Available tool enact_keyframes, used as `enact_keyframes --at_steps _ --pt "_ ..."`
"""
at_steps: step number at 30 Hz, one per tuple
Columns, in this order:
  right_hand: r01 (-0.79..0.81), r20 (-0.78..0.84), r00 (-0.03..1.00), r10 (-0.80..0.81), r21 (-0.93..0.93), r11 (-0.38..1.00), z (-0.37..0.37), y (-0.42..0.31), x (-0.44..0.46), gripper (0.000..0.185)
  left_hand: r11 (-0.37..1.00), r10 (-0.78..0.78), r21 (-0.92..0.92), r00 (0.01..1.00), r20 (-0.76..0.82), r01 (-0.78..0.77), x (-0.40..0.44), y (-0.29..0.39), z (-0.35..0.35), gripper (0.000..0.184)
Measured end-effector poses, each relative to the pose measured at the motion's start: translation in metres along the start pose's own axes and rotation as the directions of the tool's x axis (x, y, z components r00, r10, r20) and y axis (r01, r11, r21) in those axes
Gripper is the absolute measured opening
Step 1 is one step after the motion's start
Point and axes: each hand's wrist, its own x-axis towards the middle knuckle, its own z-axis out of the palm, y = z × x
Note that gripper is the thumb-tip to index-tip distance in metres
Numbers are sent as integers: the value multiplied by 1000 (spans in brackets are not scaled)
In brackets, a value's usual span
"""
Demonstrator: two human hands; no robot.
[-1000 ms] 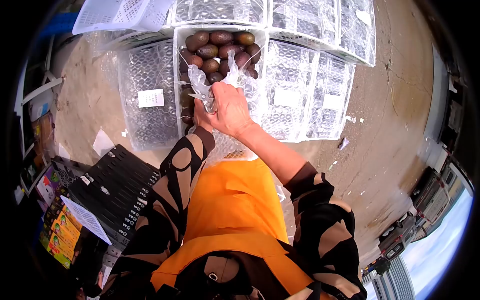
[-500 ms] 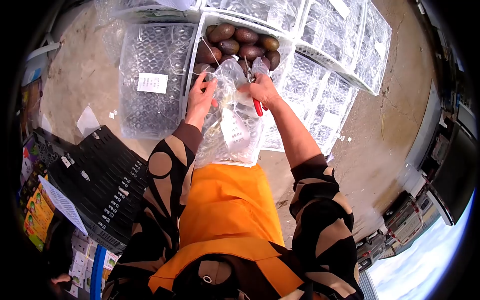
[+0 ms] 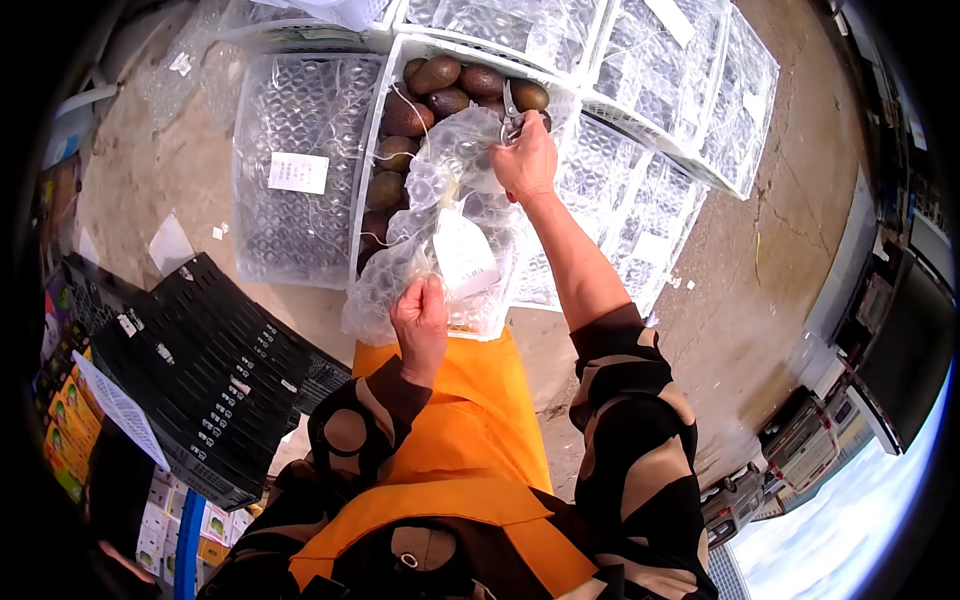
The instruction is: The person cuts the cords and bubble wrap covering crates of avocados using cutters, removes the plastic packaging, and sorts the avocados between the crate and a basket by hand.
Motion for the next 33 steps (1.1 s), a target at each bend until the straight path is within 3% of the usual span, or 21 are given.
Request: enact_keyframes --at_steps 1,3,4,5,6,7,8,9,10,11,13,15,17,20,21,23,25,26,27,30,33 --pt "34 25 999 -31 -107 994 -2 -1 5 38 1000 -8 23 996 90 6 -33 -19 -3 35" --pt "178 43 984 -173 -291 940 -7 -1 3 45 948 -317 62 945 85 312 -53 -53 -31 31" --pt "280 39 957 -287 -377 883 -15 -10 -5 48 975 -191 115 981 -18 192 -42 -34 -35 30" --pt "251 28 965 -260 -376 892 -25 -19 -24 49 998 -34 51 998 -53 36 -18 -18 -41 14" --pt "193 -25 977 -212 -329 925 -30 -26 -46 47 992 125 -2 988 -86 -125 6 -3 -47 15" --pt "142 -76 983 -168 -271 952 -33 -34 -64 45 980 197 47 980 -36 -195 34 11 -58 36" --pt "56 -125 990 -63 -55 997 -37 -46 -85 41 852 481 255 876 -38 -456 61 47 -57 45" --pt "65 -140 989 -55 72 995 -36 -48 -101 37 782 523 385 852 23 -491 77 74 -52 48" --pt "77 -155 987 -47 198 977 -34 -49 -118 33 809 457 360 883 108 -464 92 76 -47 42" --pt "188 -171 974 -151 227 956 -29 -42 -126 29 961 268 35 953 140 -276 108 66 -35 28" --pt "-26 235 963 -128 557 830 -18 -48 -137 24 956 132 254 989 66 -145 135 17 -13 27" --pt "-255 530 845 -74 521 814 -17 -61 -133 20 950 64 309 997 -44 -47 150 -5 8 40" --pt "234 455 865 -213 10 972 -17 -70 -114 28 971 -222 111 972 77 213 155 -1 7 52" --pt "314 507 849 -151 -254 915 -16 -84 -62 34 910 -398 153 915 66 385 156 22 13 62" --pt "297 547 830 -103 -278 914 -16 -84 -41 35 886 -412 282 904 116 367 165 21 13 57" --pt "-60 716 689 110 -94 994 -17 -73 -8 35 856 -342 443 935 98 267 180 10 25 58" --pt "-508 773 550 315 11 861 -16 -33 10 37 847 -322 461 946 51 263 170 4 31 57" --pt "-599 789 494 366 4 800 -21 -21 3 39 842 -311 471 950 28 262 163 2 34 56" --pt "-618 814 435 385 -41 785 -20 11 -3 41 841 -208 495 975 -80 220 155 2 39 55" --pt "-547 776 545 317 43 836 -21 10 -59 40 855 131 514 933 -334 65 117 -13 51 49" --pt "-204 703 684 192 -68 977 -26 -24 -60 36 975 4 202 895 -445 96 110 -12 53 47"
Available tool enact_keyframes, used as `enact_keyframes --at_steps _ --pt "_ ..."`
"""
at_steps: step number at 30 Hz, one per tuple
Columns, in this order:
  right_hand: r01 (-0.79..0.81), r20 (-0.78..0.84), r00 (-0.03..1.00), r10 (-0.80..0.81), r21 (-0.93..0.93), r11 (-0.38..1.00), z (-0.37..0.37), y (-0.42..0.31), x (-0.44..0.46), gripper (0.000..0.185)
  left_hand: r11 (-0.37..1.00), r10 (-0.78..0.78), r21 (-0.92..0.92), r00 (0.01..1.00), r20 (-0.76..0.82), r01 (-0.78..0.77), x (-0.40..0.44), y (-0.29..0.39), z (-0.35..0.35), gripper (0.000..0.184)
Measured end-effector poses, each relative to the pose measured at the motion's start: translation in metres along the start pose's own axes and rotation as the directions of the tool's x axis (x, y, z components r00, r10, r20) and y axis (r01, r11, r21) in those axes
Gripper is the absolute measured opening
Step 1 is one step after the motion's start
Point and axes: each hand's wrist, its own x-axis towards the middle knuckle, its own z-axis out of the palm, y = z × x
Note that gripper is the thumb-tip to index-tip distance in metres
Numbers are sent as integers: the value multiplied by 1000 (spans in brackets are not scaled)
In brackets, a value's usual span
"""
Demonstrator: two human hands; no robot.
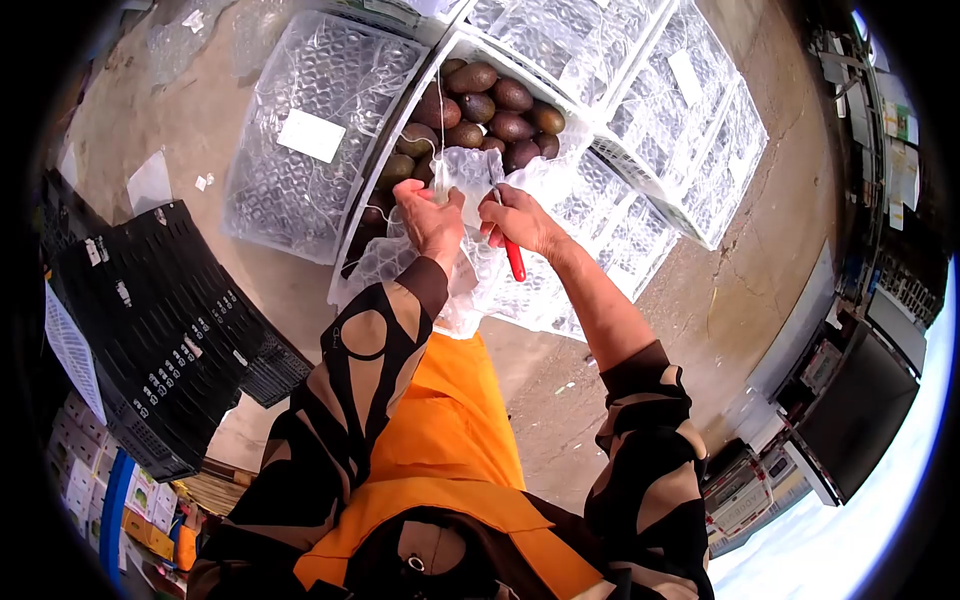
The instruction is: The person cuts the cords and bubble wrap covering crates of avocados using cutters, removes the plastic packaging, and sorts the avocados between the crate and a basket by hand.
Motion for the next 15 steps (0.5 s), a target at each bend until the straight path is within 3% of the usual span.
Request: enact_keyframes --at_steps 2,4,6,8,10,15 --pt "11 126 992 30 -310 951 -18 -41 6 36 997 73 20 996 -54 -72 -6 1 1 46" --pt "74 201 977 74 -640 765 -29 -77 20 40 981 177 100 980 -96 -167 -11 -4 4 45" --pt "56 235 937 257 -830 556 -29 -99 46 43 969 237 99 961 -142 -225 -11 -10 7 41" --pt "-19 155 842 517 -949 315 -26 -94 78 38 964 266 59 952 -153 -259 -11 -15 7 37" --pt "-53 161 833 530 -929 365 -24 -103 69 35 961 270 -20 954 -129 -274 -8 -18 6 33" --pt "-141 158 785 599 -896 421 -26 -87 79 34 961 274 67 956 -102 -269 -6 -21 3 30"
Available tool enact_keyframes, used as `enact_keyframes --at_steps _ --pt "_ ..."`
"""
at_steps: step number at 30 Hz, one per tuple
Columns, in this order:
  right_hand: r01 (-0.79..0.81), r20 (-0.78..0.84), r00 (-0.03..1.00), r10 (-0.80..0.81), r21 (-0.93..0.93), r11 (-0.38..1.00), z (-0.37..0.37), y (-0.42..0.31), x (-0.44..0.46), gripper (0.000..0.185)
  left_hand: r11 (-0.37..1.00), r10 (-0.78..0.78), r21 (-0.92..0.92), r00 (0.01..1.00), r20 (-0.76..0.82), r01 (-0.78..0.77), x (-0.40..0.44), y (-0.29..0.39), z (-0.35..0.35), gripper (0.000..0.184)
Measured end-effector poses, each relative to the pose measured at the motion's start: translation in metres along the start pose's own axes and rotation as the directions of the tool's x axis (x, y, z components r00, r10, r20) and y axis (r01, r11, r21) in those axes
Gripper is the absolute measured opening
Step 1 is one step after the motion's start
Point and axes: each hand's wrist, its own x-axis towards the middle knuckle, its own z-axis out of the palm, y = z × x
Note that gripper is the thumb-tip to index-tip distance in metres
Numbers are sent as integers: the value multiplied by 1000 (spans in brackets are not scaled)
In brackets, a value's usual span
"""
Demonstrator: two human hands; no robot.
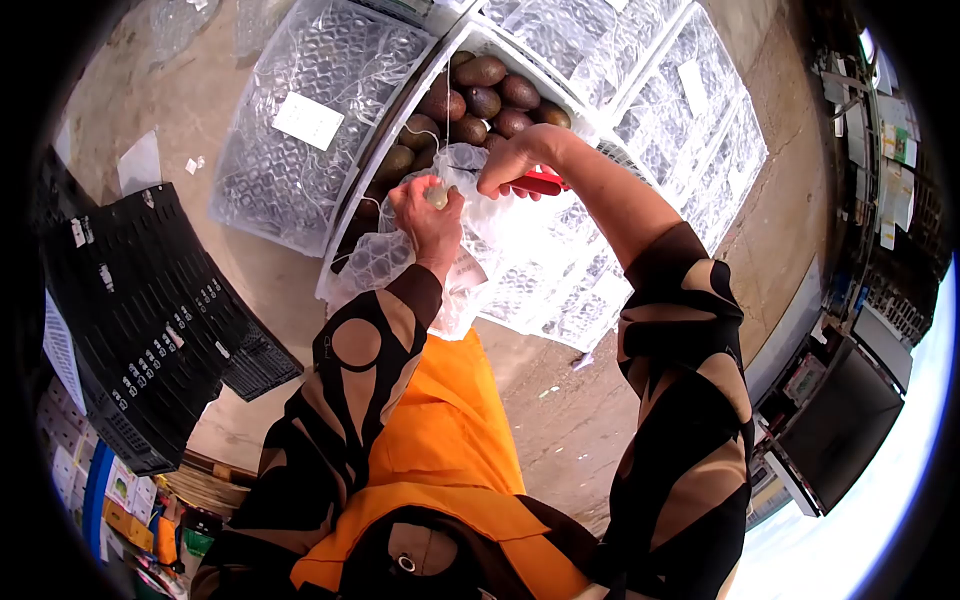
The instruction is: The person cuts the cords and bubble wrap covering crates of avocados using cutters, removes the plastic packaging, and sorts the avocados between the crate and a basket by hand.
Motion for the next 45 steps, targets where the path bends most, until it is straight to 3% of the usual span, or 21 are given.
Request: enact_keyframes --at_steps 4,7,14,19,23,25,27,28,29,31,33,35,36,38,39,40,41,42,43,44,45 --pt "4 97 995 0 -38 999 -5 -7 -3 37 1000 27 5 1000 14 -27 1 -4 -3 31" --pt "-11 172 985 15 -24 1000 -5 -12 -6 41 989 111 -97 993 31 -107 1 -8 -8 31" --pt "-80 213 974 77 4 997 -5 -32 -13 48 933 355 29 932 68 -358 -8 8 -25 32" --pt "-64 141 987 71 -56 996 -4 -34 -36 52 939 345 -34 937 59 -343 -10 6 -28 27" --pt "-2 -13 1000 3 74 997 24 -2 -70 55 950 270 -167 963 11 -264 -14 1 -34 23" --pt "78 -123 990 -65 98 992 49 39 -87 52 921 341 -242 933 117 -306 -26 -2 -62 22" --pt "51 -294 956 21 236 971 84 76 -99 47 897 440 -229 818 369 -379 -76 -23 -89 17" --pt "76 -444 890 105 371 925 110 84 -99 39 881 470 -215 729 498 -421 -101 -31 -101 19" --pt "196 -592 802 81 389 900 136 102 -83 34 884 459 -224 668 586 -411 -113 -31 -108 20" --pt "455 -696 673 250 656 602 184 96 -61 38 818 555 -255 591 586 -515 -96 -8 -110 25" --pt "595 -686 616 386 727 342 232 82 -25 31 706 671 -145 588 452 -693 -46 30 -108 44" --pt "640 -620 623 477 755 146 266 56 -6 27 769 592 57 742 316 -637 11 62 -89 60" --pt "642 -604 628 491 759 112 280 43 0 26 633 661 116 612 434 -766 23 61 -78 65" --pt "669 -594 622 509 742 47 301 23 19 26 404 572 128 359 737 -906 46 58 -49 67" --pt "676 -587 639 497 737 1 310 16 29 27 351 395 97 242 886 -931 55 54 -32 63" --pt "690 -576 638 511 722 -48 316 9 35 27 308 423 -18 120 898 -951 72 58 -16 47" --pt "705 -568 634 524 704 -90 318 4 41 27 474 431 -40 192 882 -880 76 85 -6 29" --pt "696 -545 643 538 709 -114 319 3 44 27 451 678 -90 275 682 -888 88 97 1 28" --pt "733 -566 631 531 658 -170 323 3 48 27 716 458 85 559 691 -693 110 111 0 23" --pt "728 -536 653 535 638 -250 330 -1 52 26 948 231 30 752 617 -316 130 92 -8 26" --pt "730 -516 666 539 602 -324 333 -3 59 26 976 113 -217 815 569 16 128 64 -26 47"
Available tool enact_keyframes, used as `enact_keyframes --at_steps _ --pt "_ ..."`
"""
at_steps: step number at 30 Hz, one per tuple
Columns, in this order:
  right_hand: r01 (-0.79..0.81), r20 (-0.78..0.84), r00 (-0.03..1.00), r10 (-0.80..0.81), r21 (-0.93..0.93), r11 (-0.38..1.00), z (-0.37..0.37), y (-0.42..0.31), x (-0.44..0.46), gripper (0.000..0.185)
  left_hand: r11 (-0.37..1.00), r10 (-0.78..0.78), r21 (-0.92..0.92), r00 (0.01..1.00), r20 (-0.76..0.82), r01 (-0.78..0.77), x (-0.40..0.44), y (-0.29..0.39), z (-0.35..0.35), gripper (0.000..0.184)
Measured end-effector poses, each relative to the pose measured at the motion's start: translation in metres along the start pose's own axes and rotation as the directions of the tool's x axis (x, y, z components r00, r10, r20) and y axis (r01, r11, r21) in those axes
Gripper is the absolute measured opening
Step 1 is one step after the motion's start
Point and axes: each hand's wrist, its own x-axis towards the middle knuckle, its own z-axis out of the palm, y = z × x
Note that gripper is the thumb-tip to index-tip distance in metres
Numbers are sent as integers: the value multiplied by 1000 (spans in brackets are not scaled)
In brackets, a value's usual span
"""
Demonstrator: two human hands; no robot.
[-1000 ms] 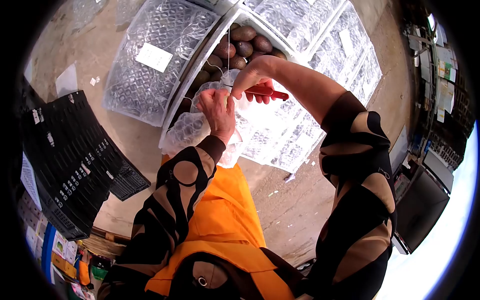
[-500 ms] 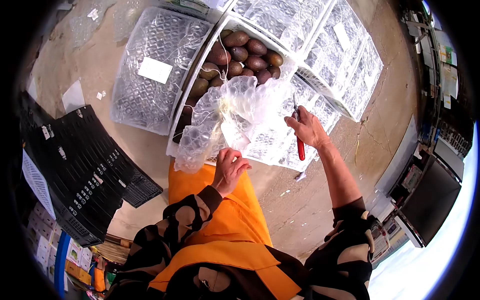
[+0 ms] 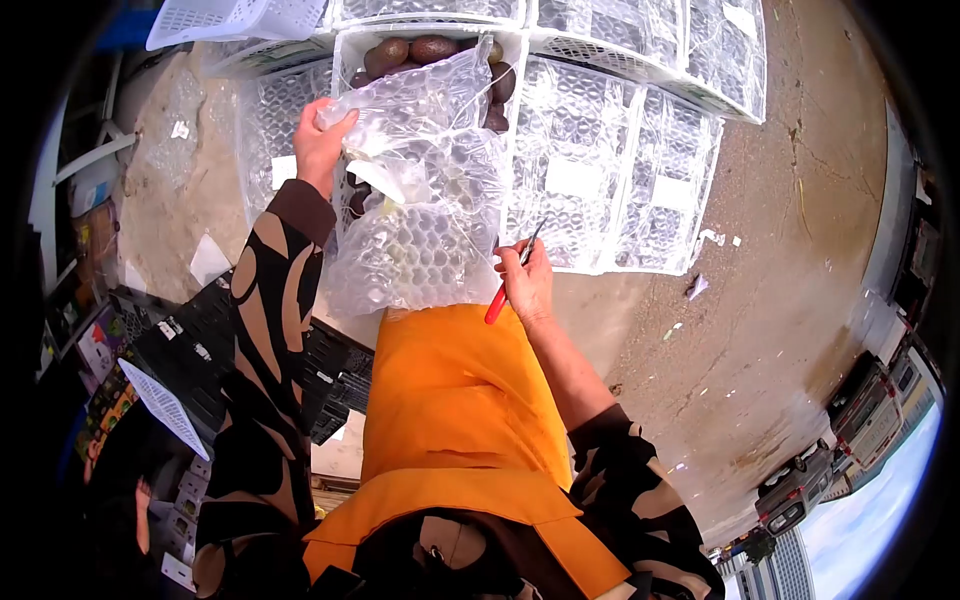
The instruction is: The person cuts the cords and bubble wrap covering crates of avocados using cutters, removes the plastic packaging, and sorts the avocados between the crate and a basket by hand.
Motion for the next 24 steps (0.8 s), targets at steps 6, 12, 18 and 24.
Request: enact_keyframes --at_steps 6,12,18,24 --pt "126 -63 987 -148 -271 954 1 48 -13 25 761 74 649 993 -90 2 -199 -40 18 104" --pt "434 68 872 -485 -569 699 12 -32 39 39 919 -71 376 987 -145 121 -209 -122 134 59" --pt "603 448 796 -406 -642 473 51 -71 65 53 950 -308 81 947 87 302 -269 -90 9 40" --pt "450 320 854 -410 -850 274 76 -59 40 54 966 -196 170 981 5 192 -268 -94 32 48"
